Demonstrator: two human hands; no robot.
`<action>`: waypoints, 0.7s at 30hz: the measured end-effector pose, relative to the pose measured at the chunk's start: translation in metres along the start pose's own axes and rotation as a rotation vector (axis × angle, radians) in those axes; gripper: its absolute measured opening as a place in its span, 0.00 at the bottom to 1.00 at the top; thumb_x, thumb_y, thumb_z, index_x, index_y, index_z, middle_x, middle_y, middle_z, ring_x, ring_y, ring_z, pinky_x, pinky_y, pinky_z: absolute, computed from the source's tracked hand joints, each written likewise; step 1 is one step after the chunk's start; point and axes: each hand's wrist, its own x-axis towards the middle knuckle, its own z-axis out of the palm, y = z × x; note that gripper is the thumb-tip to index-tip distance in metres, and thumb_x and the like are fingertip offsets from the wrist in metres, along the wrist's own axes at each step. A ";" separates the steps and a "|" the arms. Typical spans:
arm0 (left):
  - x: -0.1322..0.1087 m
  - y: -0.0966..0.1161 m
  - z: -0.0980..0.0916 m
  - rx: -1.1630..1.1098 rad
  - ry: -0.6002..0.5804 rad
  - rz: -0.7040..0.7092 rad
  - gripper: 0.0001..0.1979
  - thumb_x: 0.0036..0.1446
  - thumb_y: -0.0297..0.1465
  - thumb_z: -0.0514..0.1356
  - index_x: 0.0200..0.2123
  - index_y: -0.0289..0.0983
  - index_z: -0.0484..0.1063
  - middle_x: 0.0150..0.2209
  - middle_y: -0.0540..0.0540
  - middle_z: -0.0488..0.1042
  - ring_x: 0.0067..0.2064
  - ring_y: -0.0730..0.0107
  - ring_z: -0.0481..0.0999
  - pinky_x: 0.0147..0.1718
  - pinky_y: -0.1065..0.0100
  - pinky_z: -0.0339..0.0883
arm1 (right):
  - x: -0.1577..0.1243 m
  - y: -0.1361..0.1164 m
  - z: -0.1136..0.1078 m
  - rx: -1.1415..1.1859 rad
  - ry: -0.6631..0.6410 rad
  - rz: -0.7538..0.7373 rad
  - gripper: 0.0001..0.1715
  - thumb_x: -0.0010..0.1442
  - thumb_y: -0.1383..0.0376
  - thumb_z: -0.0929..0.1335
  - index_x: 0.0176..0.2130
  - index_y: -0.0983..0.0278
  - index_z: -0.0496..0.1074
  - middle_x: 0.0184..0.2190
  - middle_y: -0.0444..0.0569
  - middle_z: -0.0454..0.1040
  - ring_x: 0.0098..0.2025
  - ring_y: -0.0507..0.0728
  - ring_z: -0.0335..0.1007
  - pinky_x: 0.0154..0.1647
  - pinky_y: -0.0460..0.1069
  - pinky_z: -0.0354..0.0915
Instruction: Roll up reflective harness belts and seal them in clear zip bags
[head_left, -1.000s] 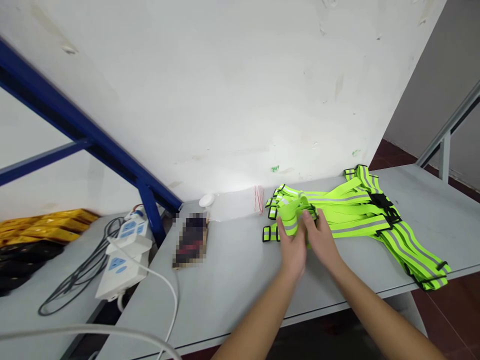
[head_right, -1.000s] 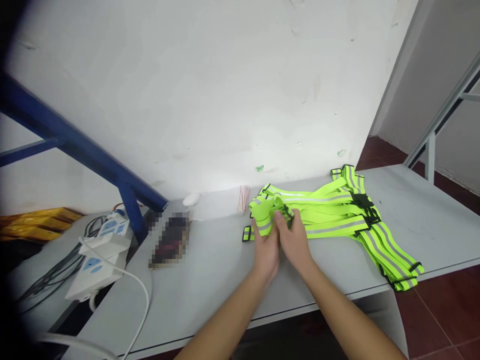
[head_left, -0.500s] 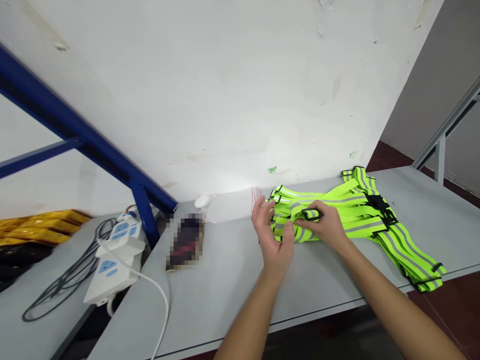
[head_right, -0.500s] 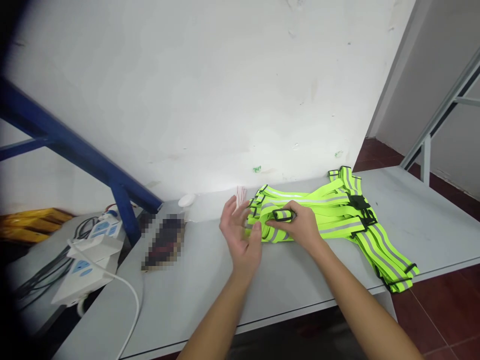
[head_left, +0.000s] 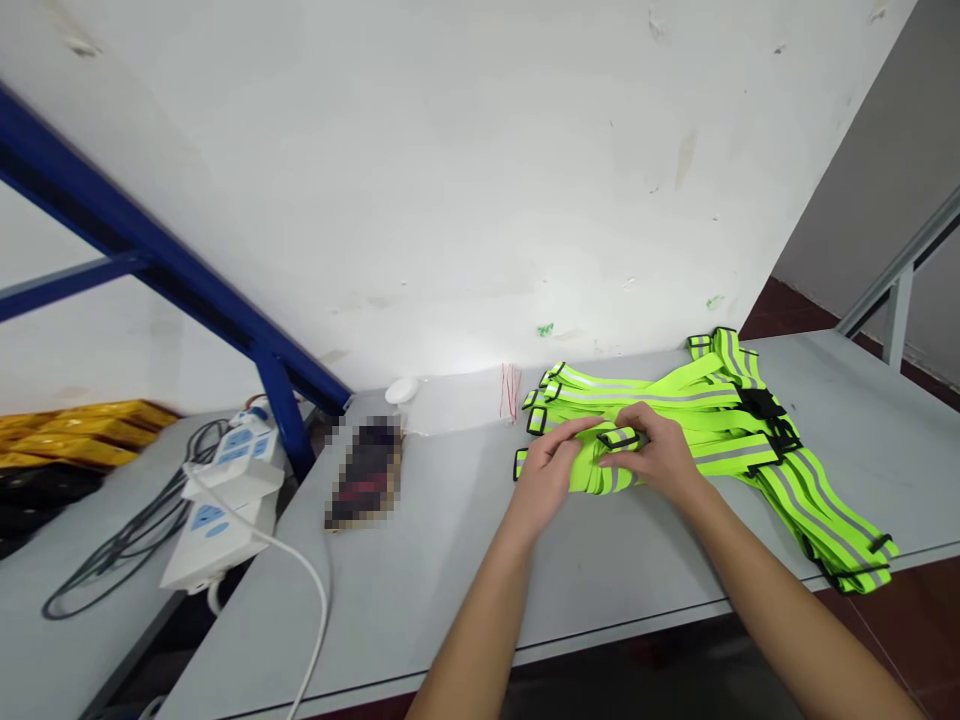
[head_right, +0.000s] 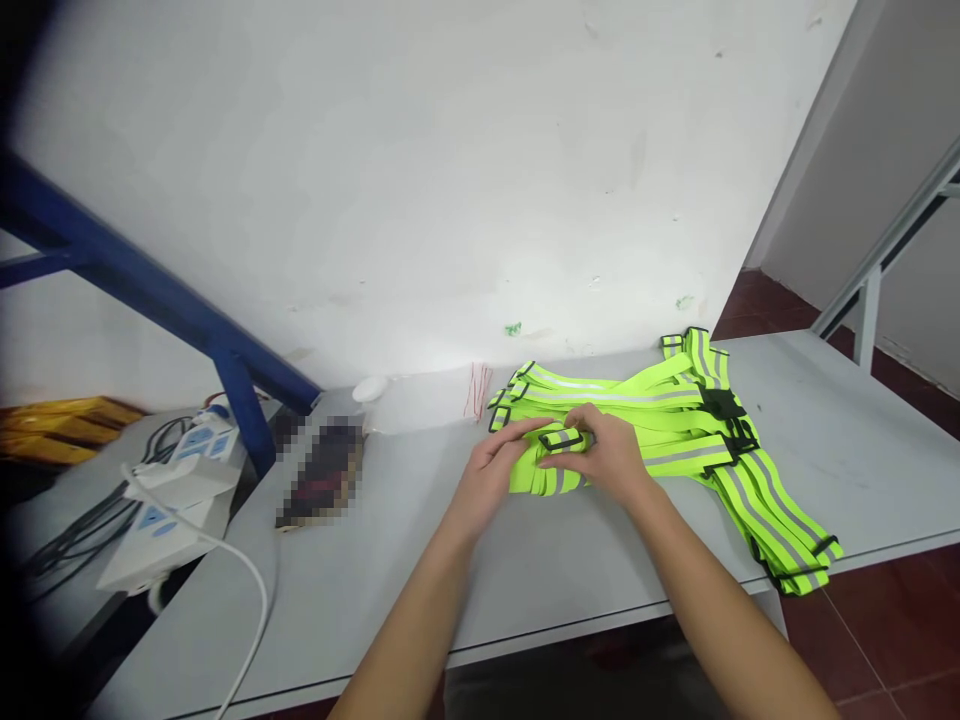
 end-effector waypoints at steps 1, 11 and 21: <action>0.000 -0.002 -0.002 -0.032 -0.027 -0.041 0.17 0.60 0.32 0.52 0.45 0.41 0.79 0.50 0.48 0.77 0.56 0.59 0.71 0.56 0.60 0.62 | -0.001 0.000 0.000 0.022 -0.010 0.009 0.29 0.41 0.45 0.76 0.37 0.60 0.74 0.23 0.40 0.68 0.24 0.51 0.57 0.24 0.45 0.55; -0.009 -0.011 -0.001 -0.232 -0.139 -0.178 0.26 0.45 0.43 0.70 0.48 0.40 0.76 0.46 0.41 0.78 0.49 0.54 0.77 0.49 0.57 0.70 | -0.002 -0.003 0.005 0.209 -0.014 0.205 0.18 0.50 0.52 0.72 0.30 0.64 0.77 0.22 0.42 0.72 0.25 0.53 0.62 0.27 0.47 0.58; -0.007 -0.017 0.031 -0.155 0.297 -0.355 0.23 0.40 0.38 0.73 0.39 0.35 0.74 0.39 0.42 0.81 0.39 0.58 0.79 0.38 0.62 0.72 | -0.006 -0.010 0.009 -0.004 0.113 0.259 0.18 0.65 0.48 0.59 0.42 0.59 0.64 0.14 0.33 0.54 0.17 0.52 0.52 0.21 0.46 0.49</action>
